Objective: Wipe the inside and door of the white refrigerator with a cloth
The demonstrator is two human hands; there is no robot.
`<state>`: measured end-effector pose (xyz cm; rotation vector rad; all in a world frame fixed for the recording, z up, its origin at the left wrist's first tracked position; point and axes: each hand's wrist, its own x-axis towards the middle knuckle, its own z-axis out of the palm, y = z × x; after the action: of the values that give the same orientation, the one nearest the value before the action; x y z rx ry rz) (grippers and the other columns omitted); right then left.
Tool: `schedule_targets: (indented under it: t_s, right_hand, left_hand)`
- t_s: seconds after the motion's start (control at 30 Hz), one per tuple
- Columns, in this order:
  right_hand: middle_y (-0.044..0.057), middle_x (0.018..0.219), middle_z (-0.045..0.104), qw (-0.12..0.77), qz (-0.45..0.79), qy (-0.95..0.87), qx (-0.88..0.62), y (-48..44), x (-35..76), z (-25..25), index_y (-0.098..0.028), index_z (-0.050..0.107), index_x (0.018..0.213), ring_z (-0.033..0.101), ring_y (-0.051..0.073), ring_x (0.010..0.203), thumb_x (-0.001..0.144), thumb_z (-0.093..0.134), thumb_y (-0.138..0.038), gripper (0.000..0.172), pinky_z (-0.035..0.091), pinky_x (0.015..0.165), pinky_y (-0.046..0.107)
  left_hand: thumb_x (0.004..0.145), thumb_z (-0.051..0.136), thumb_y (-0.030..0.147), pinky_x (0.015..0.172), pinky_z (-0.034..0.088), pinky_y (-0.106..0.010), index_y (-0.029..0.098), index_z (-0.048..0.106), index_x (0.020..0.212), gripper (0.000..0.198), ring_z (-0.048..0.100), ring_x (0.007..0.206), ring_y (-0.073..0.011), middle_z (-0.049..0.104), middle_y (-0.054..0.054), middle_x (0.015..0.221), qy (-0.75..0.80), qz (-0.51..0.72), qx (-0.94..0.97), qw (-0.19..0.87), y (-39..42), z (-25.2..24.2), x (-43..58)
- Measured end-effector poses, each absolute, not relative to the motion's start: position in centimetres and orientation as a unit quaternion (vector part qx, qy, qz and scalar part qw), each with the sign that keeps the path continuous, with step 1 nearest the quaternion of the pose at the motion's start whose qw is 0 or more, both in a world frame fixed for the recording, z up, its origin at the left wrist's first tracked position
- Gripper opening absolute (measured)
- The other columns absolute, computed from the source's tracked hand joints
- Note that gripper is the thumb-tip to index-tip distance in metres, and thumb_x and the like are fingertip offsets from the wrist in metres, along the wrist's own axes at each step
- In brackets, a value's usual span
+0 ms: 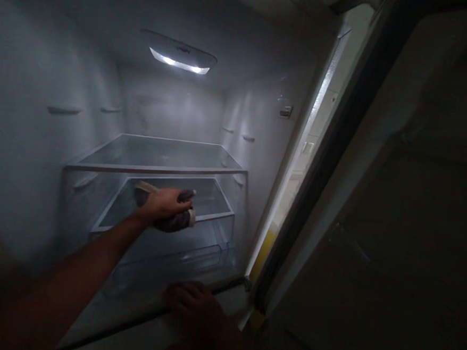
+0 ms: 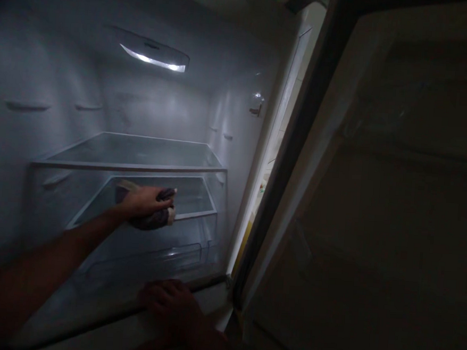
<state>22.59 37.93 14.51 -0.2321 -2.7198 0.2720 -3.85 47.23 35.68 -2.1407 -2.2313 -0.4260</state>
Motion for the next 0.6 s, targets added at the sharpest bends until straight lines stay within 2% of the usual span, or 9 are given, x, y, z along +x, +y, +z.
schedule_targets:
  t_s: [0.13,0.27,0.33,0.4,0.5,0.6]
  right_hand:
    - [0.009,0.167,0.051,0.204,0.094,-0.970,-0.088,38.0,22.5,14.5,-0.025,0.030,0.172,0.045,0.024,0.156,0.097,0.063,-0.077,0.097,0.035,0.131,0.042]
    - [0.006,0.169,0.049,0.191,0.092,-0.973,-0.092,38.0,22.5,14.4,-0.026,0.028,0.172,0.043,0.022,0.157,0.098,0.063,-0.076,0.096,0.032,0.133,0.038]
    - [0.005,0.170,0.048,0.193,0.082,-0.973,-0.095,38.0,22.6,14.3,-0.026,0.028,0.172,0.043,0.021,0.157,0.099,0.064,-0.075,0.096,0.032,0.133,0.037]
    - [0.005,0.171,0.047,0.197,0.068,-0.973,-0.097,38.0,22.6,14.2,-0.026,0.028,0.173,0.044,0.021,0.156,0.099,0.064,-0.073,0.094,0.033,0.133,0.037]
    - [0.005,0.173,0.043,0.193,0.066,-0.974,-0.097,37.9,22.7,14.1,-0.025,0.026,0.173,0.040,0.021,0.159,0.099,0.065,-0.073,0.096,0.030,0.134,0.037]
    - [0.005,0.174,0.041,0.186,0.074,-0.975,-0.098,37.9,22.6,14.0,-0.025,0.026,0.173,0.038,0.023,0.160,0.099,0.065,-0.073,0.097,0.028,0.135,0.038]
  left_hand:
    - [0.089,0.067,0.053,0.096,0.054,-0.037,0.031,0.076,0.118,0.037,0.073,0.121,-0.0317,0.080,-0.006,0.124,-0.678,-0.162,-0.717,0.014,48.6,34.8,1.8]
    - [0.094,0.063,0.046,0.097,0.055,-0.033,0.031,0.075,0.119,0.032,0.074,0.119,-0.0267,0.080,-0.005,0.126,-0.707,-0.184,-0.683,-0.001,49.5,35.6,-0.2]
    - [0.097,0.059,0.043,0.099,0.056,-0.042,0.021,0.072,0.129,0.041,0.073,0.120,-0.0338,0.077,-0.015,0.131,-0.759,-0.186,-0.624,0.006,48.9,36.5,-4.0]
    - [0.099,0.054,0.042,0.098,0.055,-0.060,0.006,0.065,0.136,0.053,0.070,0.120,-0.0487,0.072,-0.031,0.131,-0.817,-0.175,-0.548,0.024,47.9,37.2,-8.1]
    - [0.101,0.047,0.037,0.104,0.049,-0.066,0.013,0.068,0.139,0.050,0.066,0.127,-0.0516,0.068,-0.028,0.143,-0.833,-0.145,-0.533,0.047,46.6,37.5,-11.2]
    - [0.102,0.044,0.037,0.099,0.052,-0.058,0.014,0.074,0.129,0.047,0.069,0.122,-0.0468,0.073,-0.025,0.135,-0.817,-0.123,-0.563,0.031,47.1,37.4,-9.1]
